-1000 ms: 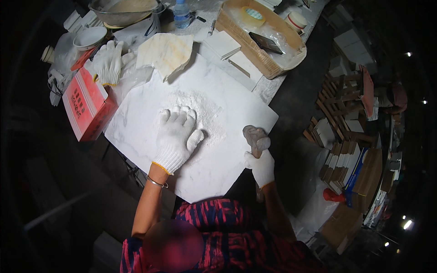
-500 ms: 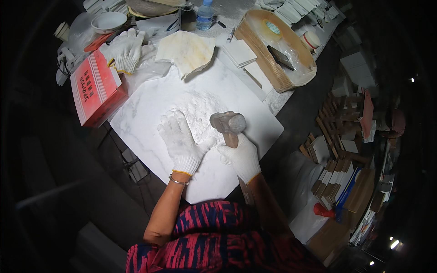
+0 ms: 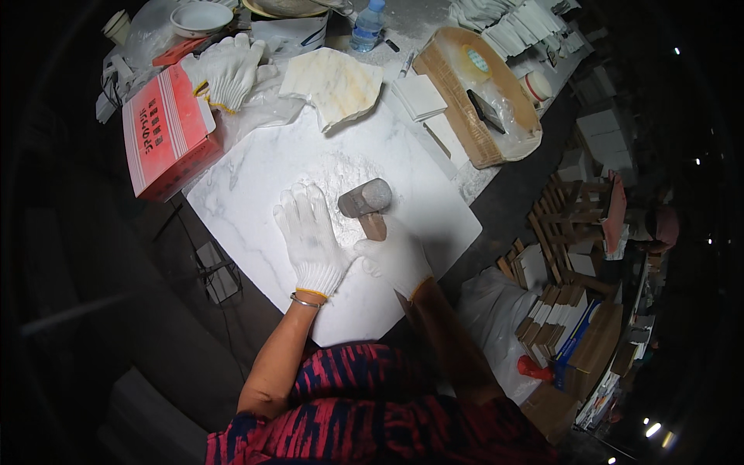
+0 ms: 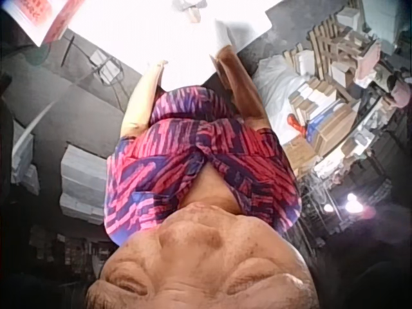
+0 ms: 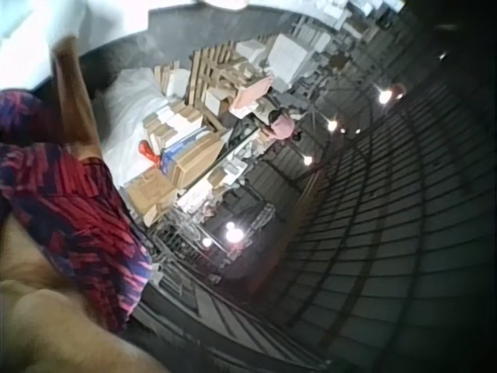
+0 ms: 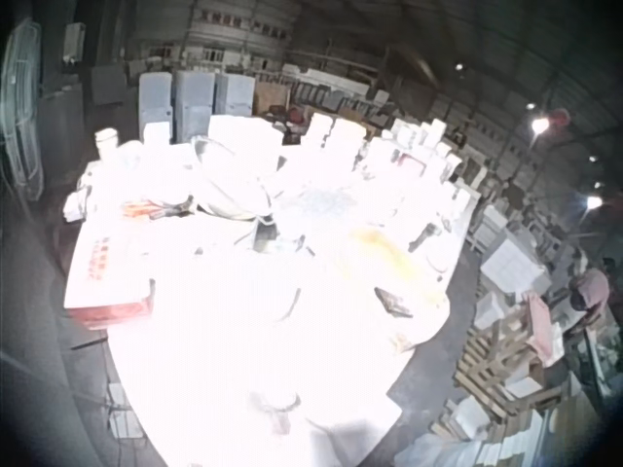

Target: The person uses a hammer to crush a white powdery substance on a white sheet. They then gather the crushed powder and transfer it into a sieve placed over a bowl.

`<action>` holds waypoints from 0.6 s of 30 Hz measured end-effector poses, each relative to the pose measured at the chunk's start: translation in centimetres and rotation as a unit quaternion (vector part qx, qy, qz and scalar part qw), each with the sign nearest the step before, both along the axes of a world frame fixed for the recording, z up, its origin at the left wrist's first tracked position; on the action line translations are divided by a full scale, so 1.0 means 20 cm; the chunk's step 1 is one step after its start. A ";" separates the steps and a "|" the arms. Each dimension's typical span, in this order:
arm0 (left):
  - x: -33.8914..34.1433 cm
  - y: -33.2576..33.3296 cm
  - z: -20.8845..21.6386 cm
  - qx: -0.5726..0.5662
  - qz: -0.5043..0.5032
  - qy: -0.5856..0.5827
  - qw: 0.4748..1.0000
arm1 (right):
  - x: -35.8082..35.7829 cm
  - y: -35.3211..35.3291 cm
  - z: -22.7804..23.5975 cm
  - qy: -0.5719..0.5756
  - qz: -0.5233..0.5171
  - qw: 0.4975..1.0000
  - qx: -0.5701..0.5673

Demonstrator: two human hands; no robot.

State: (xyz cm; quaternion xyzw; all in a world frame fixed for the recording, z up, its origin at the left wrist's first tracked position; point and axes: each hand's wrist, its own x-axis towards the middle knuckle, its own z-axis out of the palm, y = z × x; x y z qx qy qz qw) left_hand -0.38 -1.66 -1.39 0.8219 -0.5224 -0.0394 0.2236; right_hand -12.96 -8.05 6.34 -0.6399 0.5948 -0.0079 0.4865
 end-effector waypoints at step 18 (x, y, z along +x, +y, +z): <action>-0.02 -0.02 -0.01 -0.019 0.002 0.011 1.000 | -0.09 0.00 -0.09 -0.044 0.029 0.997 -0.054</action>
